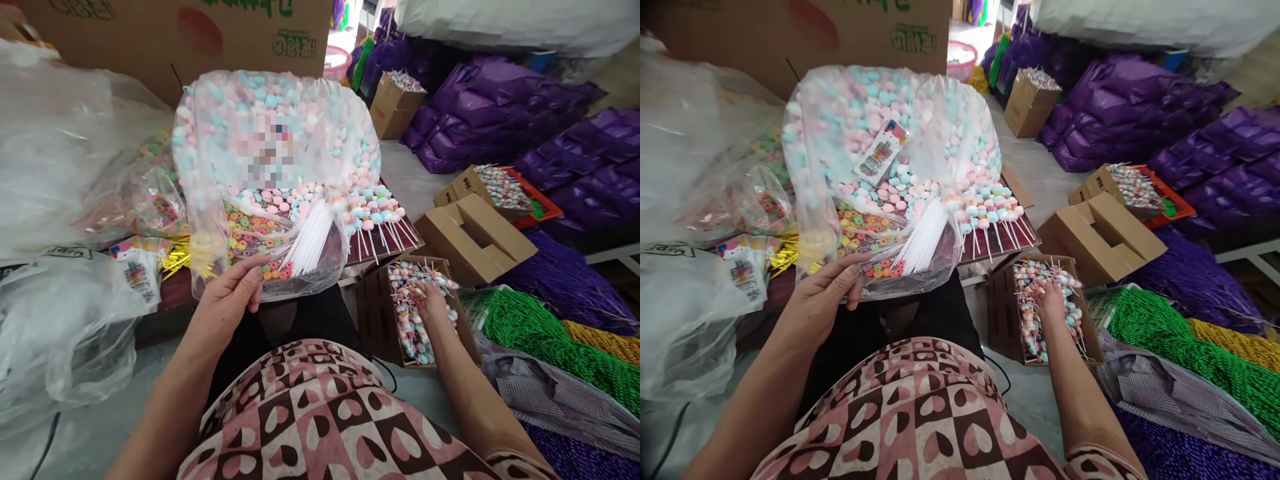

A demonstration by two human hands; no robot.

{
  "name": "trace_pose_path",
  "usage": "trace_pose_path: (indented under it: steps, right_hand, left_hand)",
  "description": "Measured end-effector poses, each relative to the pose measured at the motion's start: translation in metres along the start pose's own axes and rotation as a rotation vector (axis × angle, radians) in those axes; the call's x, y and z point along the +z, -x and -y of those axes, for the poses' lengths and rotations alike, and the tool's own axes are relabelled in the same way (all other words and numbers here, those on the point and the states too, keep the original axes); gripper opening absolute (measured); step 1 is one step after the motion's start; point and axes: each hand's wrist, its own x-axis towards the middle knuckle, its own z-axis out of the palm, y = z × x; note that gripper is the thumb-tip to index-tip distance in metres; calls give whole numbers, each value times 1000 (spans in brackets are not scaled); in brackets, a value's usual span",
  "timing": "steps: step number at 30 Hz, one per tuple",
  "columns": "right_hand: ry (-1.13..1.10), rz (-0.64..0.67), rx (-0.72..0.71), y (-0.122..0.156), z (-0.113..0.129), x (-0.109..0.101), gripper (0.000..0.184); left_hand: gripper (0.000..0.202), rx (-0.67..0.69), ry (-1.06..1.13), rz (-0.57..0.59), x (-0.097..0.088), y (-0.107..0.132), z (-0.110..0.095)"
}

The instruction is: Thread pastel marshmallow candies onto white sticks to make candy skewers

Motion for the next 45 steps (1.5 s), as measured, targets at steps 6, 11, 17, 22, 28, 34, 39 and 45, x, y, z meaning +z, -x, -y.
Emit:
trace_pose_path:
  steps: [6,11,17,22,28,34,39,45]
  right_hand:
    - [-60,-12,-131,4,6,27,29]
    - [-155,51,-399,41,68,51,39]
    - [-125,478,-577,134,108,109,15]
    - [108,911,-541,197,69,158,13]
    - [314,1265,-575,238,42,189,17]
    - [399,1261,-552,240,35,190,18]
    - [410,1207,-506,237,29,188,21]
    - [452,1223,-450,239,24,183,22]
  left_hand:
    - [38,-68,13,-46,-7,2,1]
    - [41,-90,52,-45,-11,2,4]
    - [41,-120,42,-24,-7,6,5]
    - [42,-141,14,-16,-18,13,11]
    - [40,-90,-31,-179,-45,20,21]
    - [28,98,-518,-498,-85,14,22]
    - [30,-15,-1199,-631,-129,-8,21]
    - [36,-146,-1306,-666,-157,-25,37]
